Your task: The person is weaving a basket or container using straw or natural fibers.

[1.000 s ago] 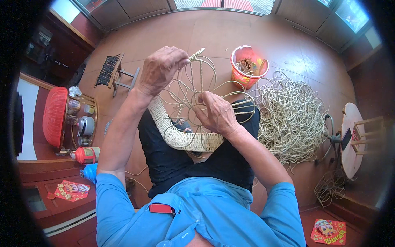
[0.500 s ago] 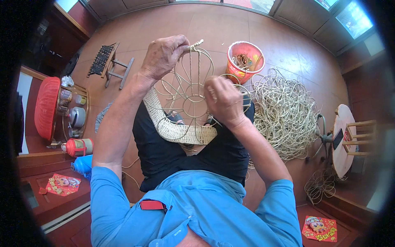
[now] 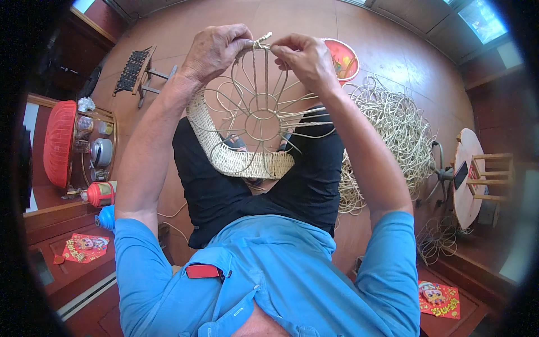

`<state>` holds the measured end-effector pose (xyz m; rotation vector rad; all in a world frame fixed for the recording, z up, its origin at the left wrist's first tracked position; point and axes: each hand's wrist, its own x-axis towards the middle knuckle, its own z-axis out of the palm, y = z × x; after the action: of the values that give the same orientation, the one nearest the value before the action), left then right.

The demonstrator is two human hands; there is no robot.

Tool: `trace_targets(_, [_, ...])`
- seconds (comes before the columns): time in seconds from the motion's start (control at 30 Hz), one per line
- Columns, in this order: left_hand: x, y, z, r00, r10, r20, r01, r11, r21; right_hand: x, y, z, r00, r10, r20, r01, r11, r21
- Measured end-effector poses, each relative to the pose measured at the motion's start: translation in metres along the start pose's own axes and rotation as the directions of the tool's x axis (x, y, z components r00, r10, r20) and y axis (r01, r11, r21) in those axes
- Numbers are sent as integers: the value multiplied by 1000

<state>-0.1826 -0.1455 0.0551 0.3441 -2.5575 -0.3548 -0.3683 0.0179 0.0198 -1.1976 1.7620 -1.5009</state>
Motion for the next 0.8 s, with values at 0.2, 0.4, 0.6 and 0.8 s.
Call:
trace_targets(0.2, [-2,2,-6,998,-37,53,38,999,-6,13,-9,-3,979,120,163,-131,990,55])
trace_targets(0.4, [-8,10,-16,999,-25,48,28,998,-58,-3,-18,3,992,56,110,-51,997,-51])
trace_targets(0.6, [-14,18,-23,999,-29,43,31,998,-52,-18,-25,16,993,-110,42,116,973,-198])
trace_targets(0.8, [-18,24,-27,1000,-17,21,18,999,-50,-22,-24,24,969,-245,11,240,939,-244])
